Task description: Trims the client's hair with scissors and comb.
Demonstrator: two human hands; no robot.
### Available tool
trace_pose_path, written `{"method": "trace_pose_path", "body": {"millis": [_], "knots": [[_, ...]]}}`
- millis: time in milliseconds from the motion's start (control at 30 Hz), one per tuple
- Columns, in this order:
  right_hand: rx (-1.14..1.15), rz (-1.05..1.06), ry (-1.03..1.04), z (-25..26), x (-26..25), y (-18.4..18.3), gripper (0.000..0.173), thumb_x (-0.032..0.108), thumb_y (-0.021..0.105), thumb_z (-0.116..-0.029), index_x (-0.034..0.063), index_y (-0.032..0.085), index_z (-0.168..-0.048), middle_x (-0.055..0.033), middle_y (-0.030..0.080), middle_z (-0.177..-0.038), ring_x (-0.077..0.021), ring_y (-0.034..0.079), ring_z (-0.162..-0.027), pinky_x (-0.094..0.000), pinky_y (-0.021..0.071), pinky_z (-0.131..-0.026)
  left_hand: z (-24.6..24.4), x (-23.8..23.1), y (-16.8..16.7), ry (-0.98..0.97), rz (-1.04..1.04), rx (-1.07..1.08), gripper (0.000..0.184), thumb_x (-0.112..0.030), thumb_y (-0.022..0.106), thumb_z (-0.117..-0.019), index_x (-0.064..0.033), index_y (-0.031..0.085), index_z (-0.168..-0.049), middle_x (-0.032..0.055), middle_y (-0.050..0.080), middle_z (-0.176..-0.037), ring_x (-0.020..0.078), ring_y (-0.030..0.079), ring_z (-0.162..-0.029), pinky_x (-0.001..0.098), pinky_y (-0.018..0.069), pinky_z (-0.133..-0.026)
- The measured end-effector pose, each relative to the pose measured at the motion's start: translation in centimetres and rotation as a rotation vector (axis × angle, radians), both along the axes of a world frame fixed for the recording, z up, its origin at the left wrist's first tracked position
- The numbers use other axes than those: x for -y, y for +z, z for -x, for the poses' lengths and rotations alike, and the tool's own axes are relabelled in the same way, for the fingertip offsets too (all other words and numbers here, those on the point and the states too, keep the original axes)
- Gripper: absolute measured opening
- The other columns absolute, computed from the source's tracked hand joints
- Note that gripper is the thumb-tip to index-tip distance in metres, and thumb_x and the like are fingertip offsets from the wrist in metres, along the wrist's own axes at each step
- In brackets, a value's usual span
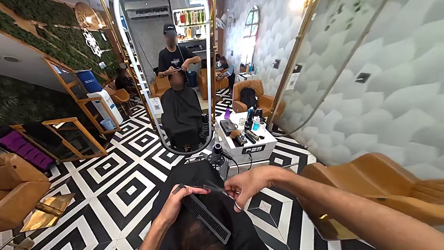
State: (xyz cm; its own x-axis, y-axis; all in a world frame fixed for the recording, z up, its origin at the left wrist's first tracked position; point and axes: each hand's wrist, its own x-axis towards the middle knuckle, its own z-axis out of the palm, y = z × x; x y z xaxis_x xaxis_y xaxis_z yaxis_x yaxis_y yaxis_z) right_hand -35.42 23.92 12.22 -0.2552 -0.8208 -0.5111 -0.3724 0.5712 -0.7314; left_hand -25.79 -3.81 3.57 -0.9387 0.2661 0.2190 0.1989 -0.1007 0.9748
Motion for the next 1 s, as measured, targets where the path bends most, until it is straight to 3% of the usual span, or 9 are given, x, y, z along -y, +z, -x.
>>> {"method": "trace_pose_path", "body": {"millis": [100,267,433,567,633,700,800,900,1000], "knots": [[-0.139,-0.022,0.198,-0.3,1.4,0.6,0.036,0.027,0.076,-0.0932,-0.0008,0.057,-0.105,-0.0062,0.054,-0.083,-0.0103,0.052,-0.074,-0.0307,0.0450,-0.070,-0.1,0.0,0.0,-0.008,0.000,0.007,0.048,-0.017,0.034,-0.0993,0.0053,0.076,-0.105,0.0224,0.074,-0.112,0.0309,0.067,-0.120,0.0438,0.0469,-0.111],[-0.116,0.043,0.221,0.6,2.4,1.0,0.026,0.021,0.074,-0.0943,0.0012,0.059,-0.101,-0.0030,0.057,-0.080,-0.0078,0.053,-0.071,-0.0274,0.0439,-0.065,-0.6,-0.6,0.7,0.070,-0.022,0.037,0.041,-0.012,0.039,-0.0960,0.0002,0.077,-0.099,0.0154,0.078,-0.104,0.0220,0.071,-0.111,0.0383,0.0514,-0.104],[-0.049,-0.005,0.162,0.8,2.6,1.8,0.009,0.009,0.067,-0.0985,0.0011,0.067,-0.102,-0.0051,0.068,-0.082,-0.0093,0.063,-0.063,-0.0259,0.0542,-0.060,-0.4,-0.3,0.5,-0.008,0.031,-0.010,0.047,-0.015,0.034,-0.0990,0.0035,0.076,-0.106,0.0205,0.075,-0.111,0.0285,0.067,-0.120,0.0423,0.0461,-0.111],[-0.045,0.031,0.195,1.2,2.4,1.5,0.011,0.011,0.069,-0.0976,0.0006,0.070,-0.100,-0.0057,0.071,-0.082,-0.0110,0.066,-0.064,-0.0271,0.0561,-0.061,-0.4,-0.4,0.5,-0.002,0.035,-0.001,0.046,-0.014,0.034,-0.0991,0.0038,0.076,-0.104,0.0211,0.075,-0.111,0.0290,0.068,-0.119,0.0419,0.0466,-0.111],[-0.092,0.069,0.044,0.7,2.2,1.6,0.007,0.002,0.070,-0.0938,-0.0018,0.070,-0.100,-0.0073,0.071,-0.083,-0.0128,0.067,-0.067,-0.0299,0.0572,-0.065,0.0,-0.4,0.6,-0.046,0.012,-0.031,0.049,-0.018,0.032,-0.1018,0.0050,0.076,-0.104,0.0233,0.074,-0.112,0.0325,0.066,-0.120,0.0445,0.0458,-0.112],[-0.193,0.282,-0.227,0.5,1.8,0.2,0.013,-0.009,0.068,-0.0887,-0.0010,0.068,-0.099,-0.0085,0.073,-0.088,-0.0155,0.070,-0.077,-0.0349,0.0590,-0.073,0.5,-0.6,1.3,-0.010,-0.051,-0.099,0.058,-0.029,0.029,-0.1050,0.0020,0.076,-0.094,0.0226,0.075,-0.109,0.0346,0.068,-0.116,0.0469,0.0487,-0.109],[-0.079,0.652,-0.597,-0.8,1.6,-2.0,0.020,-0.009,0.051,-0.0894,0.0026,0.066,-0.096,-0.0099,0.074,-0.108,-0.0174,0.067,-0.092,-0.0353,0.0524,-0.076,1.3,-1.6,3.6,0.194,-0.150,-0.158,0.064,-0.029,0.019,-0.1060,-0.0050,0.072,-0.080,0.0177,0.077,-0.103,0.0325,0.071,-0.110,0.0453,0.0527,-0.104],[0.192,0.708,-0.570,-4.1,1.7,-2.7,0.018,0.016,0.052,-0.1049,0.0030,0.064,-0.108,-0.0104,0.074,-0.095,-0.0156,0.070,-0.085,-0.0329,0.0566,-0.079,2.5,-2.7,4.9,0.333,-0.185,-0.165,0.063,-0.022,0.016,-0.1074,0.0001,0.071,-0.084,0.0207,0.075,-0.106,0.0341,0.070,-0.112,0.0463,0.0519,-0.105],[0.055,0.652,-0.641,-4.6,1.4,-4.3,0.022,0.020,0.053,-0.1062,0.0033,0.067,-0.100,-0.0037,0.069,-0.074,-0.0087,0.064,-0.065,-0.0262,0.0519,-0.064,3.1,-2.7,4.1,0.433,-0.040,-0.098,0.058,-0.029,0.026,-0.1117,0.0007,0.075,-0.098,0.0139,0.075,-0.116,0.0265,0.069,-0.116,0.0409,0.0531,-0.102]]}}
